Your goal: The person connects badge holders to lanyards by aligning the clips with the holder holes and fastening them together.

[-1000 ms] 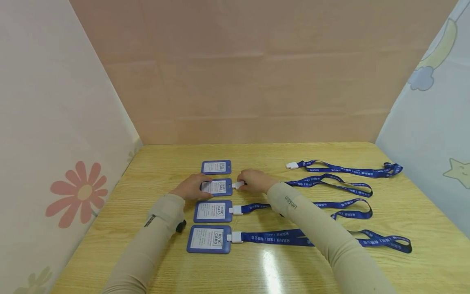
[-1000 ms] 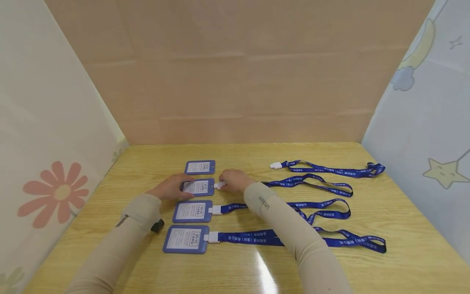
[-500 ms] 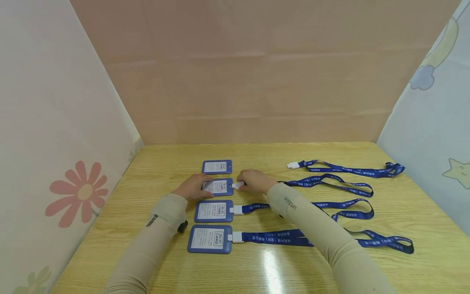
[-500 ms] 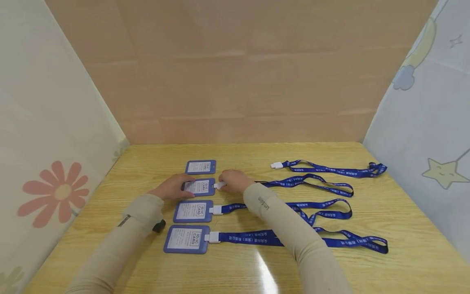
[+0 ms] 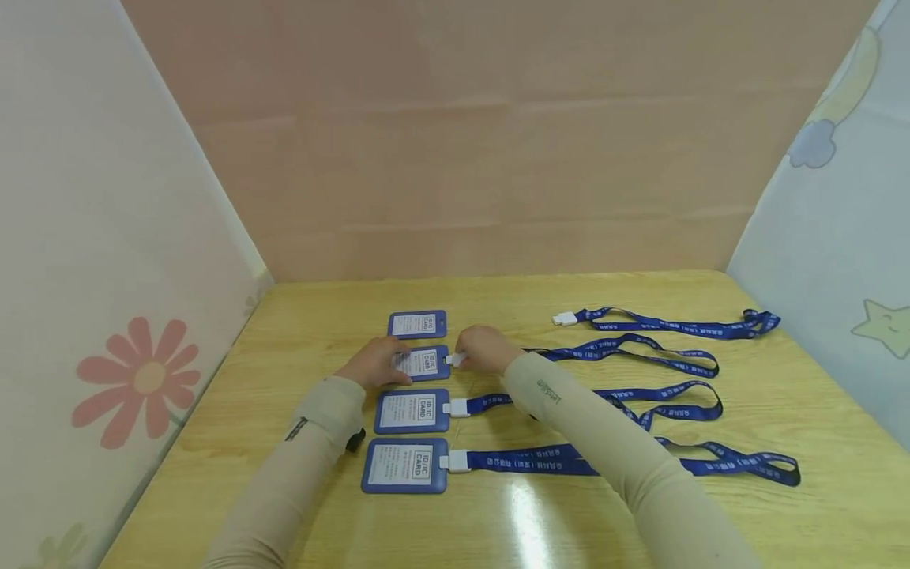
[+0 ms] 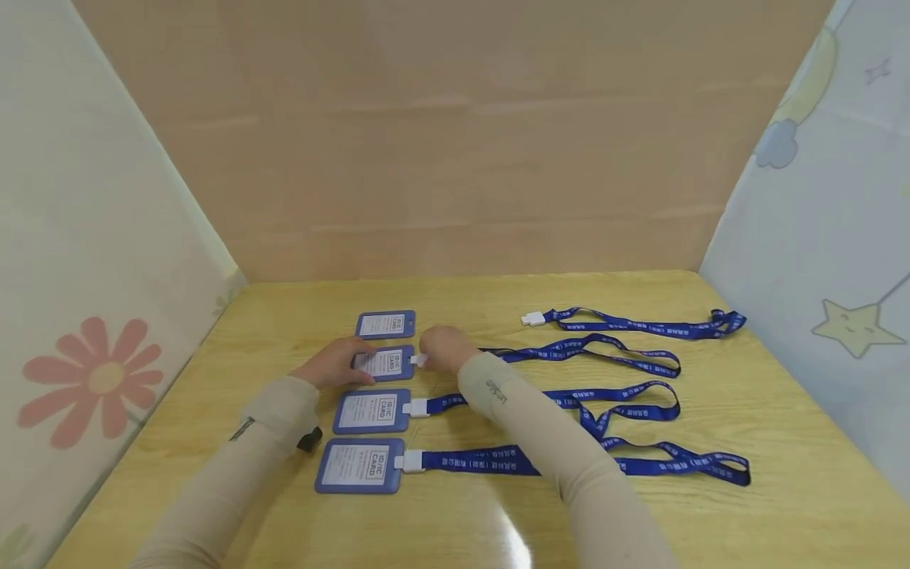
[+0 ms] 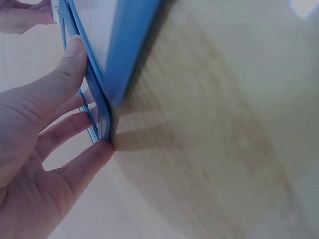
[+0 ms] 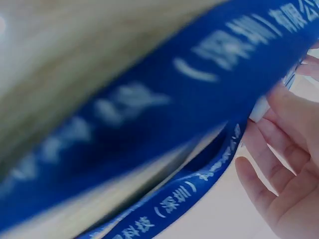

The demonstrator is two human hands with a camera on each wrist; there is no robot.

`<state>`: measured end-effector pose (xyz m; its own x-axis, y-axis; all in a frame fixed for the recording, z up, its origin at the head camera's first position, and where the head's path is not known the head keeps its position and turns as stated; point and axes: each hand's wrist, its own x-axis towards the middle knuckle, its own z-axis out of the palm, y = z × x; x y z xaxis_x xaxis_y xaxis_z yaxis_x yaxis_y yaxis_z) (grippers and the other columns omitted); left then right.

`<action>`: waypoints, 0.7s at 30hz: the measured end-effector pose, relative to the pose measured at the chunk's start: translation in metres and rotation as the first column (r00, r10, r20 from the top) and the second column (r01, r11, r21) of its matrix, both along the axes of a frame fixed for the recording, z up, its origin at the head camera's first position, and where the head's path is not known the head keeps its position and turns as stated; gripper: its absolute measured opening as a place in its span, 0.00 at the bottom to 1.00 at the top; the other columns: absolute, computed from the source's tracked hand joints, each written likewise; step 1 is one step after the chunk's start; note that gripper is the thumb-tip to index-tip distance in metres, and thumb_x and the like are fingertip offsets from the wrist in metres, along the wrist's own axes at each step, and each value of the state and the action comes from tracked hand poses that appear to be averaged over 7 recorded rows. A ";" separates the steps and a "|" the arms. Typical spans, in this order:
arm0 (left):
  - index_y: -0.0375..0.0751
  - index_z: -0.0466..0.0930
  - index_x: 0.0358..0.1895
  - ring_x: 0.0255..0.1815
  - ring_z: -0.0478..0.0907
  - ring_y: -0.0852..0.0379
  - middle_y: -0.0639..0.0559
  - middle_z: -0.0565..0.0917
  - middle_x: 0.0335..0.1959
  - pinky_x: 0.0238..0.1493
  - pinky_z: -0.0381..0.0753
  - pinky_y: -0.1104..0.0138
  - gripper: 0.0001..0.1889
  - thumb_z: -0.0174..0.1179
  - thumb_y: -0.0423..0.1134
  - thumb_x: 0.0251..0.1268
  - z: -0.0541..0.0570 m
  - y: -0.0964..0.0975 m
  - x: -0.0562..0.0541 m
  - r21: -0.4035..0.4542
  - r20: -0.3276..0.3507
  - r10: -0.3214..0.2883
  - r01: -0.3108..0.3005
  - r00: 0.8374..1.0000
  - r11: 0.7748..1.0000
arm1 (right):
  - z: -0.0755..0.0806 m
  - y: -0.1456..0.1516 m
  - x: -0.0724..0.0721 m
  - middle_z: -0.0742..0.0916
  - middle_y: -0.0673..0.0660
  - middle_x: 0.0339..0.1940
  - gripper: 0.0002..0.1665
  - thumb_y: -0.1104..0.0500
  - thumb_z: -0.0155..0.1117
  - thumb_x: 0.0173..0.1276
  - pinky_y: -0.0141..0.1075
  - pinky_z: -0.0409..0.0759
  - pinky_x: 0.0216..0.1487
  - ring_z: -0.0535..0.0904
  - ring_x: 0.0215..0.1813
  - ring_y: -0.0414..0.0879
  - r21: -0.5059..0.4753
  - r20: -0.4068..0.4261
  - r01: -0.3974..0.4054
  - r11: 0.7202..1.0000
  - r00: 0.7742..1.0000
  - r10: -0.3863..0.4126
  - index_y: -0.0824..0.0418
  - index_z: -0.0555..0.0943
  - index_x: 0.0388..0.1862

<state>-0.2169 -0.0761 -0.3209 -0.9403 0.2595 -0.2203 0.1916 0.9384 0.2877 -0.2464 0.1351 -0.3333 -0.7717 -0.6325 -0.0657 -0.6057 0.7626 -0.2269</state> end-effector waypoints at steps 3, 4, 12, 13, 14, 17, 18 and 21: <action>0.33 0.75 0.57 0.58 0.73 0.44 0.40 0.77 0.57 0.63 0.71 0.53 0.30 0.71 0.41 0.48 0.000 0.001 0.000 0.003 0.002 -0.011 0.011 1.000 1.000 | 0.001 -0.001 0.001 0.87 0.54 0.41 0.14 0.56 0.68 0.58 0.36 0.80 0.50 0.82 0.44 0.46 0.041 -0.010 -0.004 0.999 1.000 0.004 0.61 0.83 0.41; 0.33 0.75 0.56 0.57 0.74 0.45 0.40 0.78 0.56 0.63 0.72 0.53 0.30 0.71 0.40 0.48 0.000 0.001 0.000 0.003 0.000 -0.010 0.010 1.000 1.000 | 0.002 -0.002 0.001 0.87 0.54 0.42 0.14 0.56 0.69 0.58 0.35 0.80 0.50 0.82 0.45 0.46 0.052 -0.011 -0.006 0.999 1.000 0.007 0.61 0.82 0.42; 0.31 0.75 0.54 0.55 0.74 0.44 0.38 0.78 0.55 0.62 0.72 0.53 0.29 0.72 0.38 0.46 0.011 -0.001 0.001 0.005 -0.016 0.021 -0.021 1.000 1.000 | 0.014 -0.011 -0.001 0.86 0.55 0.44 0.17 0.56 0.68 0.59 0.35 0.79 0.52 0.81 0.47 0.46 0.099 -0.006 -0.012 0.995 1.000 0.013 0.62 0.80 0.45; 0.31 0.75 0.54 0.56 0.74 0.44 0.38 0.78 0.55 0.62 0.72 0.53 0.29 0.72 0.38 0.46 0.012 -0.001 0.001 0.004 -0.011 0.019 -0.019 1.000 1.000 | 0.014 -0.012 -0.001 0.86 0.55 0.44 0.17 0.55 0.68 0.58 0.34 0.79 0.52 0.81 0.47 0.46 0.104 -0.006 -0.010 0.995 1.000 0.010 0.61 0.80 0.45; 0.31 0.75 0.55 0.56 0.74 0.44 0.38 0.78 0.55 0.62 0.72 0.53 0.29 0.72 0.39 0.46 0.013 0.000 0.001 0.005 -0.004 0.020 -0.020 1.000 1.000 | 0.015 -0.012 0.000 0.86 0.54 0.44 0.17 0.55 0.68 0.58 0.34 0.79 0.51 0.81 0.47 0.46 0.110 -0.008 -0.008 0.994 1.000 0.009 0.61 0.80 0.45; 0.31 0.75 0.54 0.56 0.74 0.44 0.38 0.78 0.55 0.62 0.72 0.53 0.29 0.72 0.39 0.46 0.015 0.003 0.002 -0.006 0.006 0.009 -0.009 1.000 1.000 | 0.015 -0.011 0.000 0.86 0.54 0.44 0.17 0.55 0.68 0.58 0.34 0.79 0.51 0.81 0.47 0.46 0.124 -0.006 0.000 0.992 1.000 0.000 0.61 0.80 0.45; 0.31 0.75 0.54 0.56 0.74 0.44 0.38 0.78 0.55 0.62 0.72 0.53 0.29 0.72 0.39 0.46 0.015 0.003 0.002 -0.010 0.007 0.006 -0.006 1.000 1.000 | 0.016 -0.011 0.001 0.86 0.54 0.44 0.17 0.55 0.68 0.58 0.35 0.79 0.51 0.81 0.47 0.46 0.126 -0.002 0.003 0.992 1.000 -0.003 0.61 0.80 0.45; 0.31 0.75 0.53 0.54 0.75 0.44 0.38 0.78 0.54 0.61 0.73 0.53 0.29 0.72 0.39 0.46 0.017 0.006 0.004 -0.026 0.008 -0.003 0.003 1.000 1.000 | 0.019 -0.010 0.003 0.86 0.54 0.44 0.17 0.55 0.68 0.58 0.35 0.79 0.51 0.81 0.46 0.47 0.136 0.020 0.011 0.991 1.000 -0.014 0.61 0.80 0.45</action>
<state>-0.2131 -0.0703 -0.3044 -0.9377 0.2567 -0.2342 0.1927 0.9450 0.2642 -0.2430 0.1247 -0.3143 -0.7772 -0.6070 -0.1659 -0.5923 0.7947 -0.1332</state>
